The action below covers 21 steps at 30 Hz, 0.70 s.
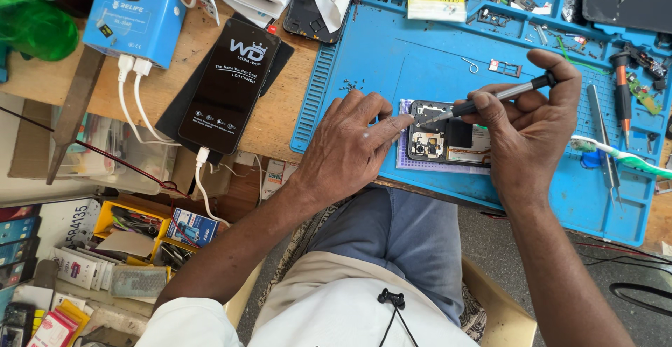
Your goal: The person holds a smartphone, removes the back cover, and detaches the camera module. They clean the module with a brush, reattach it, and use a screwdriver to secure screws on the phone's internal frame.
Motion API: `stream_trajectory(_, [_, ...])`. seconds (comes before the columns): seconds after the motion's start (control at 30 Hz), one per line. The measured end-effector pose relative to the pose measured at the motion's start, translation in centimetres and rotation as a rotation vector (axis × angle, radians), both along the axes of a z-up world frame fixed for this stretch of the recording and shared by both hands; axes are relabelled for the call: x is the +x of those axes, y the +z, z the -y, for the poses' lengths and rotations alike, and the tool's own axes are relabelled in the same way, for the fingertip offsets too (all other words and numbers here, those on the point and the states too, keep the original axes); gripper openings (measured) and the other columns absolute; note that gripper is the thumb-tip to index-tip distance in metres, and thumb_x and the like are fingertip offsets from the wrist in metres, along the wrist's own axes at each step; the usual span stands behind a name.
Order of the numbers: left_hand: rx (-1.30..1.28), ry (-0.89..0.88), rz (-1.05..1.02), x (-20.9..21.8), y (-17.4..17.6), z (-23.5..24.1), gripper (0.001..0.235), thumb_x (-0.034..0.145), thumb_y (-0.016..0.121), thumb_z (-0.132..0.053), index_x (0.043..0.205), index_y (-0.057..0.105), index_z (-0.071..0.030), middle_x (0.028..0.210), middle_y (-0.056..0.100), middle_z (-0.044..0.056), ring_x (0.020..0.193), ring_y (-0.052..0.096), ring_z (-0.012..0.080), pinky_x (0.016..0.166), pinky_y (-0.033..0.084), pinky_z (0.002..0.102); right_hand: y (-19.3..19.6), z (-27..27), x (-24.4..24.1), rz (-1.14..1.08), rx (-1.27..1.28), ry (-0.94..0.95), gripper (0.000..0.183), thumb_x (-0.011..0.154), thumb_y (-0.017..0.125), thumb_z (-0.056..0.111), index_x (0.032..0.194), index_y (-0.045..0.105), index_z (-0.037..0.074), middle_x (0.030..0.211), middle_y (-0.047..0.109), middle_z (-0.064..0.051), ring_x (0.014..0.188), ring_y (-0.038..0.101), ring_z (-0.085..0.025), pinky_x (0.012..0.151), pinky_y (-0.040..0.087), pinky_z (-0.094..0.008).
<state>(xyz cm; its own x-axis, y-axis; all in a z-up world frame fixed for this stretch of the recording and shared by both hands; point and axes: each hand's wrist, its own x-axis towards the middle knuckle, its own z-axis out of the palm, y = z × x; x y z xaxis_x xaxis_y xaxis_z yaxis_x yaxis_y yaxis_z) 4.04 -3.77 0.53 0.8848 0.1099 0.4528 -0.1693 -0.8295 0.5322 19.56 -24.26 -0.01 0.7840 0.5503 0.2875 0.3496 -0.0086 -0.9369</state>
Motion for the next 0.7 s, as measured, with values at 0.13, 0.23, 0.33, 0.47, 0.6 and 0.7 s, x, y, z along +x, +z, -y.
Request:
stream_trajectory(0.13, [-0.049, 0.023, -0.004, 0.3, 0.2, 0.1, 0.021, 0.092, 0.077, -0.014, 0.112, 0.072, -0.008, 0.101, 0.059, 0.004, 0.098, 0.055, 0.0229, 0.087, 0.045, 0.04, 0.1, 0.2, -0.5, 0.093, 0.013, 0.024, 0.05, 0.117, 0.07, -0.005, 0.146, 0.031, 0.006, 0.11, 0.073, -0.021, 0.106, 0.078, -0.026, 0.096, 0.069, -0.033])
stream_trajectory(0.23, [-0.076, 0.035, -0.018, 0.7, 0.3, 0.4, 0.017, 0.092, 0.077, -0.014, 0.107, 0.071, -0.009, 0.102, 0.059, 0.004, 0.098, 0.056, 0.0227, 0.088, 0.045, 0.041, 0.2, 0.2, -1.1, 0.177, 0.021, 0.057, 0.052, 0.116, 0.068, -0.008, 0.147, 0.028, 0.008, 0.113, 0.072, -0.022, 0.106, 0.078, -0.027, 0.094, 0.068, -0.032])
stream_trajectory(0.33, [-0.067, 0.042, -0.028, 0.9, 0.3, 0.5, 0.018, 0.092, 0.076, -0.014, 0.108, 0.071, -0.009, 0.101, 0.059, 0.004, 0.099, 0.056, 0.0229, 0.087, 0.045, 0.041, 0.5, 0.2, -1.4, 0.275, -0.002, 0.07, 0.054, 0.115, 0.067, -0.01, 0.145, 0.028, 0.009, 0.112, 0.071, -0.023, 0.106, 0.077, -0.028, 0.091, 0.067, -0.03])
stream_trajectory(0.47, [-0.051, 0.041, -0.021, 0.8, 0.2, 0.6, 0.021, 0.093, 0.075, -0.013, 0.114, 0.073, -0.01, 0.102, 0.059, 0.004, 0.099, 0.056, 0.0229, 0.087, 0.045, 0.041, 0.7, 0.1, -1.6, 0.307, -0.009, 0.069, 0.054, 0.114, 0.067, -0.01, 0.145, 0.027, 0.01, 0.112, 0.071, -0.022, 0.106, 0.077, -0.028, 0.089, 0.066, -0.028])
stream_trajectory(0.6, [-0.018, 0.026, -0.011, 0.6, 0.0, 0.6, 0.027, 0.092, 0.075, -0.011, 0.118, 0.075, -0.012, 0.102, 0.058, 0.003, 0.099, 0.056, 0.0221, 0.088, 0.046, 0.04, 0.8, 0.0, -1.7, 0.324, -0.03, 0.058, 0.055, 0.114, 0.069, -0.008, 0.144, 0.027, 0.01, 0.113, 0.071, -0.021, 0.106, 0.077, -0.027, 0.087, 0.067, -0.027])
stream_trajectory(0.7, [0.009, 0.022, -0.014, 0.6, 0.0, 0.7, 0.028, 0.091, 0.075, -0.01, 0.119, 0.076, -0.014, 0.101, 0.058, 0.003, 0.099, 0.055, 0.0218, 0.087, 0.046, 0.04, 0.8, 0.1, -1.8, 0.331, -0.04, 0.052, 0.054, 0.114, 0.069, -0.007, 0.144, 0.028, 0.01, 0.113, 0.07, -0.021, 0.106, 0.077, -0.026, 0.084, 0.066, -0.026])
